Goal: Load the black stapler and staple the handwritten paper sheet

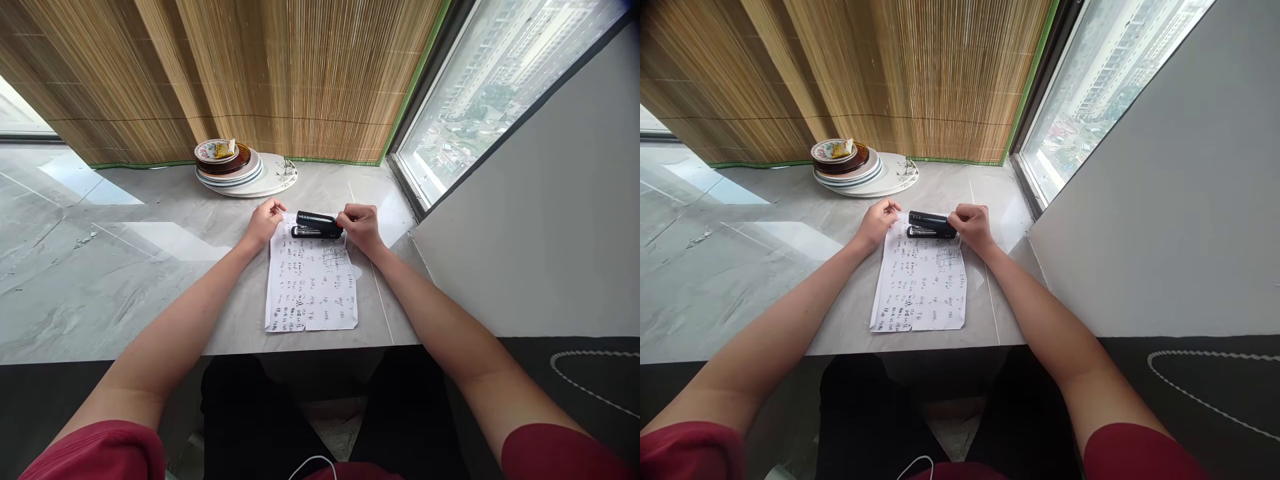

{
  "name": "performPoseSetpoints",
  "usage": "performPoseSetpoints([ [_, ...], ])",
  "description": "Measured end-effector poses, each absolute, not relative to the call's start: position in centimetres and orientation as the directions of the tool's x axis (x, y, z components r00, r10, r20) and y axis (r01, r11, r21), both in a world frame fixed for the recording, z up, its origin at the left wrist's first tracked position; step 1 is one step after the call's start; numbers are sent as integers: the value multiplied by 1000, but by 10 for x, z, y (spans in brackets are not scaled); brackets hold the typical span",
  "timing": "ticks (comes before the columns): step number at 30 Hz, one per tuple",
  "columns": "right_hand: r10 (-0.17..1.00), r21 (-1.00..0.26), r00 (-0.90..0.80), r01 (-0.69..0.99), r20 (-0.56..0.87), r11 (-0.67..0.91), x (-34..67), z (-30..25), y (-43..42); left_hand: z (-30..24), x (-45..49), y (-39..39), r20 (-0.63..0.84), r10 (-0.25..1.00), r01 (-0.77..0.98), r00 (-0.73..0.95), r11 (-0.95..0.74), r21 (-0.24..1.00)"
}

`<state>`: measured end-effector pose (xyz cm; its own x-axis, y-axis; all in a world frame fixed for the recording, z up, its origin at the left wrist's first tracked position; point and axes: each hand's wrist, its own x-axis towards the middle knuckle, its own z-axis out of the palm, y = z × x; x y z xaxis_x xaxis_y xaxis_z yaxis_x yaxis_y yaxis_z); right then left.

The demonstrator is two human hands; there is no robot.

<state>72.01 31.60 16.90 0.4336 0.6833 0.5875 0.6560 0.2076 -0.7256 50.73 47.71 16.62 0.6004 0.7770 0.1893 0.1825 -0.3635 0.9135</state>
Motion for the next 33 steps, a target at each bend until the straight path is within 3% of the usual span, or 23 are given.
performPoseSetpoints([
  [16, 685, -677, 373, 697, 625, 238, 719, 169, 317, 167, 507, 475, 178, 778, 194, 602, -359, 913],
  [29, 679, -718, 512, 696, 526, 31, 724, 169, 317, 165, 507, 476, 167, 777, 191, 607, -347, 918],
  [33, 691, -699, 470, 711, 549, 72, 728, 170, 315, 168, 507, 476, 155, 803, 170, 576, -303, 938],
])
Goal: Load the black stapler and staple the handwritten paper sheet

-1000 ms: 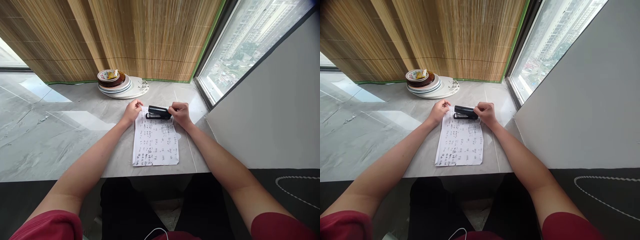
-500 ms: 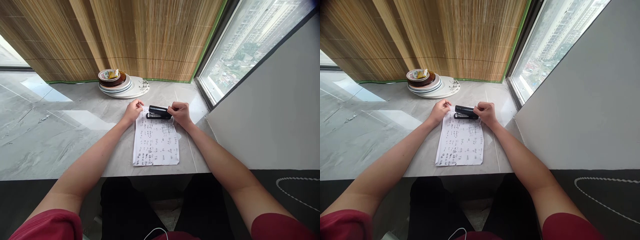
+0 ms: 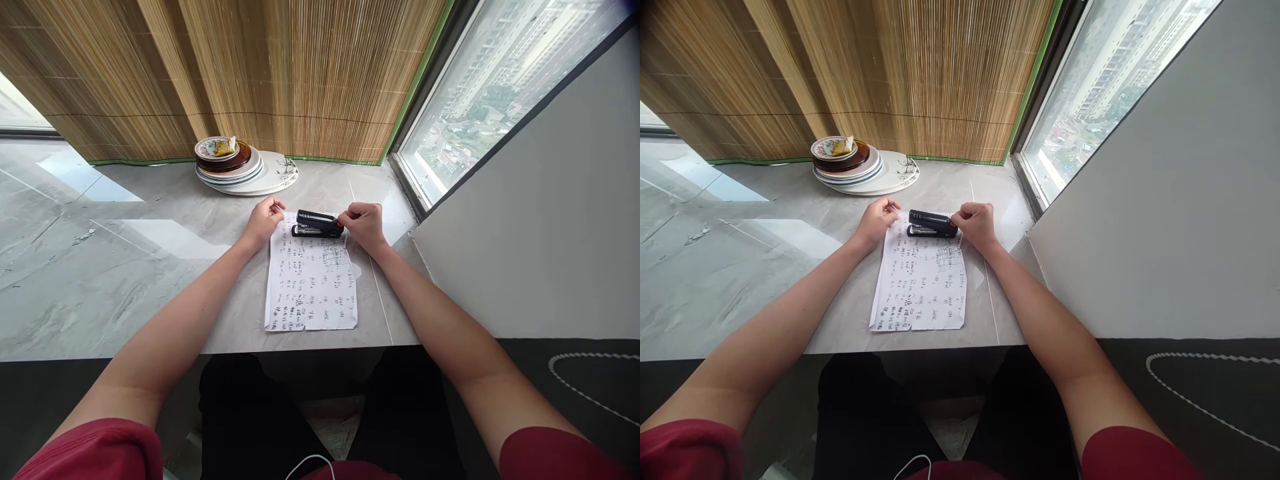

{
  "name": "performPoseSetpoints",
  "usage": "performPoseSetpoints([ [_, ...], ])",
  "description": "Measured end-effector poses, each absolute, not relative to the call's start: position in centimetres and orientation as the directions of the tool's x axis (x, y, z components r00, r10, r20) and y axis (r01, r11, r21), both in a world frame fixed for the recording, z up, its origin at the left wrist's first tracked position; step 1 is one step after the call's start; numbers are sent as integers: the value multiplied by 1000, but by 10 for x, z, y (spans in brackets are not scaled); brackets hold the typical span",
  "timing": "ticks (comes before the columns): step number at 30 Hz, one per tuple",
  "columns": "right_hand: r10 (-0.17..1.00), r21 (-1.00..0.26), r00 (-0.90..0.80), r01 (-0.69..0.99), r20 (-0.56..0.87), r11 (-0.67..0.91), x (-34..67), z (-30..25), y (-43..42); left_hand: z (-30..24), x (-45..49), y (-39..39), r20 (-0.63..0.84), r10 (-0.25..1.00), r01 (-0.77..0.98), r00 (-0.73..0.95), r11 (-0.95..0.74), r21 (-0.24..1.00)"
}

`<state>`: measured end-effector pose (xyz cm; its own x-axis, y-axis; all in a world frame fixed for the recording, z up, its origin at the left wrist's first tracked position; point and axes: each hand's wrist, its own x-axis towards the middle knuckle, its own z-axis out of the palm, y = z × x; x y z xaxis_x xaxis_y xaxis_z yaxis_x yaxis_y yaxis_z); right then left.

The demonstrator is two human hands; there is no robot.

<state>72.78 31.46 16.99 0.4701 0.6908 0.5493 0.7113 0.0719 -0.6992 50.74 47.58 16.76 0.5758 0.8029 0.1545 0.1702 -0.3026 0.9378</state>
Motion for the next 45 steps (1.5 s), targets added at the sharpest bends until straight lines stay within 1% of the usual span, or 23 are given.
performPoseSetpoints([
  [3, 684, -683, 436, 720, 584, 125, 731, 171, 311, 170, 508, 475, 150, 828, 155, 540, -273, 949],
  [6, 674, -682, 450, 723, 585, 109, 734, 172, 309, 171, 509, 475, 144, 832, 155, 537, -264, 952],
  [12, 734, -686, 398, 716, 550, 126, 735, 174, 307, 169, 509, 475, 152, 828, 146, 540, -271, 952],
  [14, 729, -696, 405, 705, 552, 135, 735, 176, 305, 169, 508, 475, 146, 826, 143, 544, -263, 954],
  [18, 700, -785, 469, 582, 538, 212, 740, 184, 300, 170, 508, 475, 143, 824, 135, 548, -256, 957],
  [20, 742, -826, 448, 506, 499, 250, 743, 187, 298, 170, 508, 475, 142, 824, 134, 548, -255, 958],
  [23, 818, -857, 376, 453, 434, 246, 746, 187, 296, 170, 508, 475, 134, 825, 136, 550, -247, 959],
  [27, 867, -846, 297, 482, 400, 225, 745, 186, 297, 170, 508, 474, 143, 824, 138, 549, -258, 956],
  [33, 869, -792, 260, 572, 421, 213, 745, 185, 298, 170, 508, 475, 141, 828, 153, 542, -262, 953],
  [42, 867, -772, 228, 589, 444, 240, 744, 184, 300, 169, 508, 475, 142, 827, 146, 544, -260, 955],
  [45, 855, -792, 268, 564, 443, 234, 742, 184, 300, 169, 507, 475, 147, 829, 158, 540, -271, 950],
])
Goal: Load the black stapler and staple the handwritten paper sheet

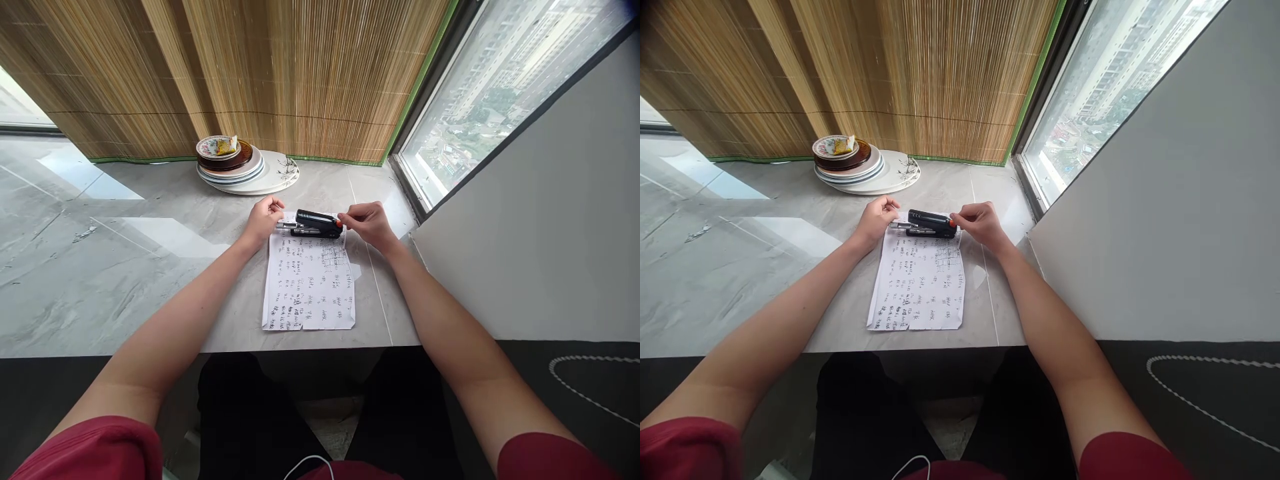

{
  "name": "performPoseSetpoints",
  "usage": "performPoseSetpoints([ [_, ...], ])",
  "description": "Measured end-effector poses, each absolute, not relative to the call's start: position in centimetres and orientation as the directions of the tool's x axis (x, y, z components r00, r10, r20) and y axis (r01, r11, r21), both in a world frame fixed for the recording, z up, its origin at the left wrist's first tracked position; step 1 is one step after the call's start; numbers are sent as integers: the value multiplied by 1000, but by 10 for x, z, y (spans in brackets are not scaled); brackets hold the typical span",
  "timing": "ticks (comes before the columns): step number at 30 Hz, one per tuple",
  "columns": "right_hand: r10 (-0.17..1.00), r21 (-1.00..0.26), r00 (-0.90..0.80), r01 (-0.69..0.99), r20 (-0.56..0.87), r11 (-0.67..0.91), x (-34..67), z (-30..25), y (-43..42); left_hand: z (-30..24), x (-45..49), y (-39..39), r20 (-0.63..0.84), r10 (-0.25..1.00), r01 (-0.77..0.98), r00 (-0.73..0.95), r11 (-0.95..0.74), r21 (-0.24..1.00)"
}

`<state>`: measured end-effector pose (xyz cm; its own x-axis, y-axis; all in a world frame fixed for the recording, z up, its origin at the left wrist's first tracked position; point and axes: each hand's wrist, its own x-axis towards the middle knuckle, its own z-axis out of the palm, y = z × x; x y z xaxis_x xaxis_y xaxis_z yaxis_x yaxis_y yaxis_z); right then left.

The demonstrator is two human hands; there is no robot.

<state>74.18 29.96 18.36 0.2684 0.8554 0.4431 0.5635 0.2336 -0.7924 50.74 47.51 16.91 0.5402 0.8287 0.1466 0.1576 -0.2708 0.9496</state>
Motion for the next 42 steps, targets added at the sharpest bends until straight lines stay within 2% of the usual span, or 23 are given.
performPoseSetpoints([
  [4, 777, -802, 387, 546, 496, 240, 733, 185, 303, 168, 507, 476, 151, 828, 165, 541, -280, 946],
  [7, 818, -714, 251, 653, 517, 252, 722, 184, 309, 168, 508, 476, 158, 827, 174, 540, -294, 940],
  [10, 878, -622, 80, 736, 472, 267, 711, 180, 315, 168, 508, 475, 168, 825, 176, 539, -306, 936],
  [13, 874, -600, 77, 756, 480, 263, 705, 175, 317, 169, 507, 475, 172, 827, 164, 536, -302, 939],
  [19, 714, -439, 134, 859, 687, 261, 709, 176, 310, 176, 504, 468, 239, 825, 27, 513, -294, 955],
  [23, 649, -262, 53, 937, 759, 231, 711, 174, 307, 181, 506, 459, 170, 759, -72, 628, -161, 984],
  [27, 672, -69, -98, 974, 734, 217, 710, 169, 306, 181, 508, 453, 75, 634, -98, 770, 0, 995],
  [31, 675, 79, -244, 961, 697, 266, 708, 168, 306, 178, 508, 455, 21, 593, -115, 805, 122, 986],
  [34, 654, 127, -279, 954, 703, 270, 708, 169, 305, 176, 507, 458, 13, 583, -139, 812, 172, 975],
  [42, 662, 127, -295, 948, 689, 290, 706, 170, 304, 180, 506, 460, -36, 587, -156, 809, 273, 949],
])
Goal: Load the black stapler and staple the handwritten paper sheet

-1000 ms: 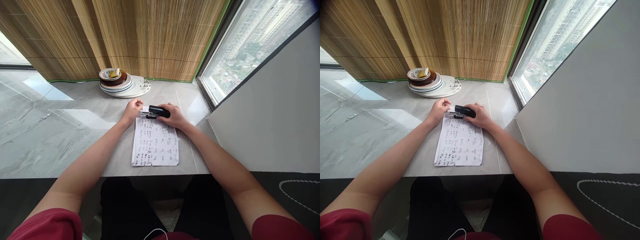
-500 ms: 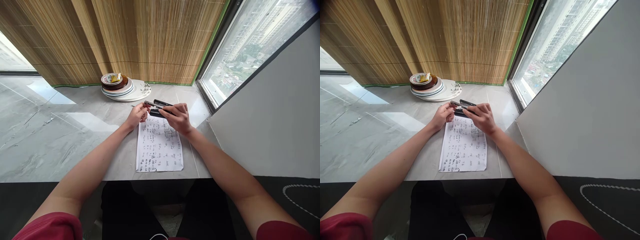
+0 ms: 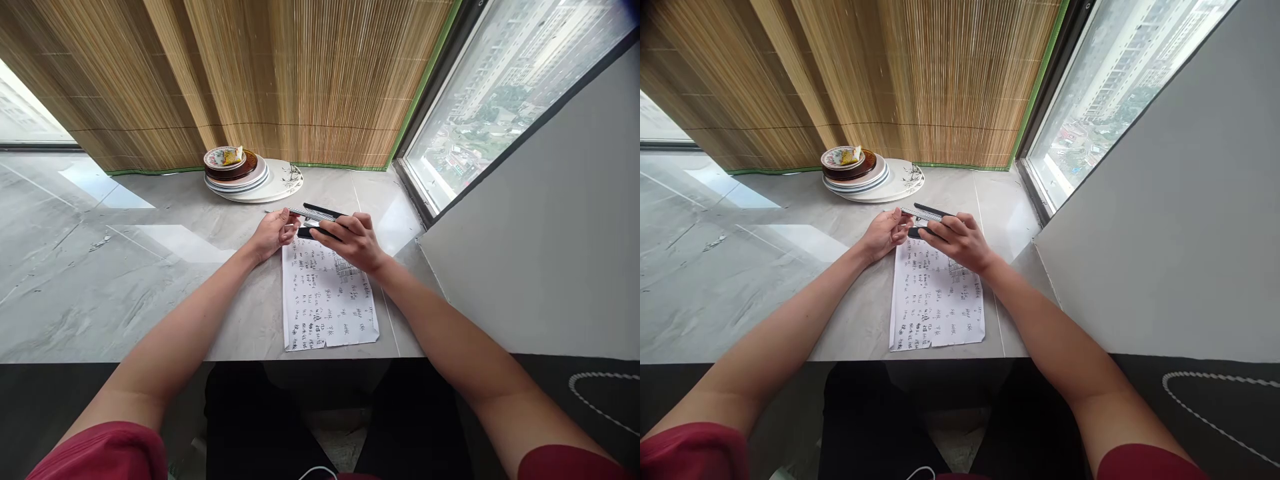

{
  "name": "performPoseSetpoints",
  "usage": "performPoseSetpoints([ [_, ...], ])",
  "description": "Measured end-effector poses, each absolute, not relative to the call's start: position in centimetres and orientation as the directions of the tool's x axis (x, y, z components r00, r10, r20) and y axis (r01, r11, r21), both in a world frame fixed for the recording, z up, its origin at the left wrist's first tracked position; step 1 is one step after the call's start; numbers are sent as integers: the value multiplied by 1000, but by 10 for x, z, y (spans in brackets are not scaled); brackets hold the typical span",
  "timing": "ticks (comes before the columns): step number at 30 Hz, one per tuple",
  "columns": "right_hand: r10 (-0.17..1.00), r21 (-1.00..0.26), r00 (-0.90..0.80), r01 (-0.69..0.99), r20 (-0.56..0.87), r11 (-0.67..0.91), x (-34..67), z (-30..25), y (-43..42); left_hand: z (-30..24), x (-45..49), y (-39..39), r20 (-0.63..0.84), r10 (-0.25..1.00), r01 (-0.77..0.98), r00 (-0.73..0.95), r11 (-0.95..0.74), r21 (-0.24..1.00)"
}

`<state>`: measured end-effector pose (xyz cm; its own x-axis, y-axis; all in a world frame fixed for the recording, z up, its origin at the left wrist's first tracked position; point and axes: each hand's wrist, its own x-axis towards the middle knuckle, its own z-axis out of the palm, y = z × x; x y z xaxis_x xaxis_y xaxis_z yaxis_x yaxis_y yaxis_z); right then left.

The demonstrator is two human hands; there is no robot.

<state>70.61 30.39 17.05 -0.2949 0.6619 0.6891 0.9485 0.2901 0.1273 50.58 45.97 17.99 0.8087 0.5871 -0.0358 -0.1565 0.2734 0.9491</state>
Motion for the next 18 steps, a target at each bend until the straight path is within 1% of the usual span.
performPoseSetpoints([
  [3, 662, 131, -309, 943, 683, 305, 704, 171, 304, 181, 505, 460, -47, 578, -146, 814, 283, 948],
  [7, 685, 95, -288, 947, 669, 306, 705, 172, 305, 179, 505, 461, -50, 565, -146, 824, 296, 944],
  [12, 660, 24, -213, 959, 720, 283, 710, 173, 306, 179, 506, 460, -64, 549, -125, 834, 301, 945],
  [15, 654, -73, -102, 969, 750, 235, 713, 174, 308, 182, 505, 458, -77, 565, -106, 821, 285, 953],
  [18, 624, -270, 95, 944, 776, 192, 712, 178, 308, 188, 504, 457, -39, 614, -142, 788, 244, 959],
])
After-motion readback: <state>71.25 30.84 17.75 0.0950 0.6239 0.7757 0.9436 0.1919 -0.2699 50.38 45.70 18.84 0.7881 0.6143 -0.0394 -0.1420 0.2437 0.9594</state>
